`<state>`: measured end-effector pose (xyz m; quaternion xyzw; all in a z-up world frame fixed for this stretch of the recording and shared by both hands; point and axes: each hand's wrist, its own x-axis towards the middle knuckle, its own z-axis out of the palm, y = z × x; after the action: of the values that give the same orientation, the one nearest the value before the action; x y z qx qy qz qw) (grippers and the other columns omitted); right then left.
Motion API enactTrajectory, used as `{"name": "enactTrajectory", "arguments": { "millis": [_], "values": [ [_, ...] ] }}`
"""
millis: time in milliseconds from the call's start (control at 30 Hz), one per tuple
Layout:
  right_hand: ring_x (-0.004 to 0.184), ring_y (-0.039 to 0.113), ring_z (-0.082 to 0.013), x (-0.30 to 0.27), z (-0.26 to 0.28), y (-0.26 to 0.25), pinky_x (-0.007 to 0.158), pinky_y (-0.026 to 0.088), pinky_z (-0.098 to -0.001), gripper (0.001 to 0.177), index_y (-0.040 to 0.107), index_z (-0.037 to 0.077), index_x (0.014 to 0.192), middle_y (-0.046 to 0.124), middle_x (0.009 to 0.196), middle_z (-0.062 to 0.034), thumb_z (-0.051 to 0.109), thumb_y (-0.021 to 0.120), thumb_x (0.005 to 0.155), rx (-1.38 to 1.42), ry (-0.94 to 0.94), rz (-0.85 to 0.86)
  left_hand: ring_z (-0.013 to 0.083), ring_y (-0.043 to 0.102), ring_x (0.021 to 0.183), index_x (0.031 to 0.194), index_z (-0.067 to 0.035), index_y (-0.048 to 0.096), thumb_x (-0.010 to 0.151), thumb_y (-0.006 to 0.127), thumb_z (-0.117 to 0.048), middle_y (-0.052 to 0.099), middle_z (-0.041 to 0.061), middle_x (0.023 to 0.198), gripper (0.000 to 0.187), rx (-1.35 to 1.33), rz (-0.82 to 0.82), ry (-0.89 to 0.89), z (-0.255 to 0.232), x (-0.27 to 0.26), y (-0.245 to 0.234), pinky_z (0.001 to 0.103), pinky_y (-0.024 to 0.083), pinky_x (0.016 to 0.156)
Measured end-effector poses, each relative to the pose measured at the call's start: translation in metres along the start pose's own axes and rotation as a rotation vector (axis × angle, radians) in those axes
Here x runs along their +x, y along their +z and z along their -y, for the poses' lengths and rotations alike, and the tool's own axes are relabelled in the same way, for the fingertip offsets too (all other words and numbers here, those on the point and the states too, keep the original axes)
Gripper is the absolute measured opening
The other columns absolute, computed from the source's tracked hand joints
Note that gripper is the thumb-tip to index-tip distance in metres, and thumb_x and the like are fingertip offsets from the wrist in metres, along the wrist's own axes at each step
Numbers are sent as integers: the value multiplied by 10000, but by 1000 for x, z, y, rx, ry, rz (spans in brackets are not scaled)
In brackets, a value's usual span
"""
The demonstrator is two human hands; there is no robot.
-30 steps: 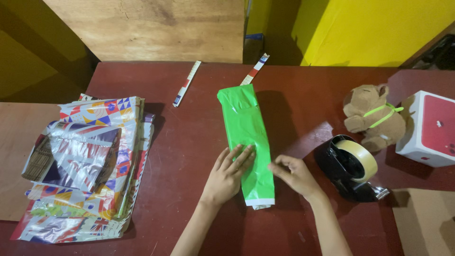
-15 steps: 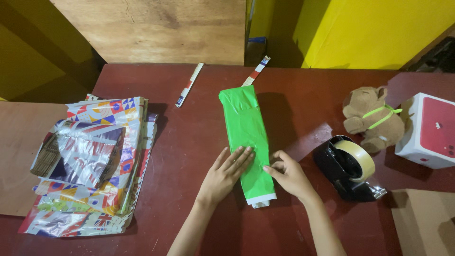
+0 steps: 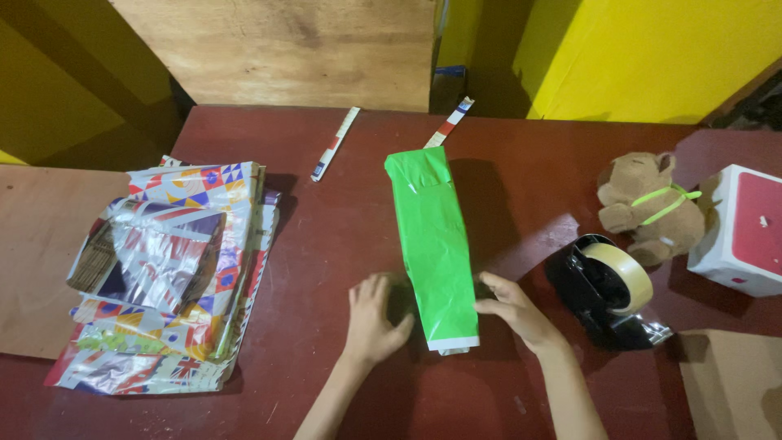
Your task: The person wraps a rectangular item in green paper, folds the edges, and secures them with tape. Then the person wraps a small stuffed animal in patterned wrapping paper, folds the paper around it, and tapes the seams.
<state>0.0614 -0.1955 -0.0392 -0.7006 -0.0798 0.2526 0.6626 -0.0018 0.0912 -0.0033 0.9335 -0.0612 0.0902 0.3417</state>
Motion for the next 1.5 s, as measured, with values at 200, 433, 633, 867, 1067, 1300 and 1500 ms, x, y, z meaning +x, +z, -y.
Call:
{"name": "enactTrajectory", "arguments": {
  "millis": [200,433,633,867,1067,1300,1500],
  "values": [
    [1196,597,-232,-9,2,13,1024,488,-357,534,582,-12,1365,664,1264,-137,26,736,854,-32,-40,-125,364,454,1369,1441,-12,491,800,714,-137,533,185,1450,690,-244,-2,123,-18,-13,0,517,254,1175],
    [1327,548,-259,-40,22,38,1122,436,-373,547,587,-16,1389,587,1393,-145,-3,710,856,-255,-419,-111,342,441,1466,1428,-84,584,918,715,-197,535,150,1545,539,-214,27,171,-14,-30,3,513,257,1267],
    [1428,335,-318,-69,31,69,1152,301,-467,800,459,8,1437,405,1505,-170,151,840,749,-509,-485,-234,395,353,1435,1472,-2,389,746,812,-230,441,223,1499,870,-242,-29,156,-35,-47,10,569,158,1208],
    [1281,652,-287,-77,12,74,1097,508,-411,368,651,53,1274,670,1335,-106,130,740,925,-452,-539,-589,343,442,1485,1549,-49,400,797,699,-97,513,155,1552,811,-224,-205,26,-58,-57,32,566,210,1290],
    [1199,634,-343,-82,15,92,1005,515,-414,496,562,10,1281,635,1271,-177,134,783,854,-545,-626,-702,392,419,1390,1574,1,159,746,776,-89,420,242,1512,1037,-330,-264,-42,-94,-58,39,549,307,1168],
    [1360,560,-382,-87,19,93,1097,495,-456,639,508,49,1490,604,1448,-202,-33,641,871,-697,-475,-709,436,413,1479,1652,-59,71,856,455,225,314,275,1657,928,-444,-247,-180,-101,-59,44,462,443,1153],
    [1343,577,-326,-80,18,93,1272,292,-539,801,354,25,1590,622,1421,-175,-62,647,850,-750,-571,-708,410,401,1454,1619,-91,50,721,444,264,278,248,1630,1042,-507,-181,-252,-94,-55,39,453,486,1070]
  ]
}}
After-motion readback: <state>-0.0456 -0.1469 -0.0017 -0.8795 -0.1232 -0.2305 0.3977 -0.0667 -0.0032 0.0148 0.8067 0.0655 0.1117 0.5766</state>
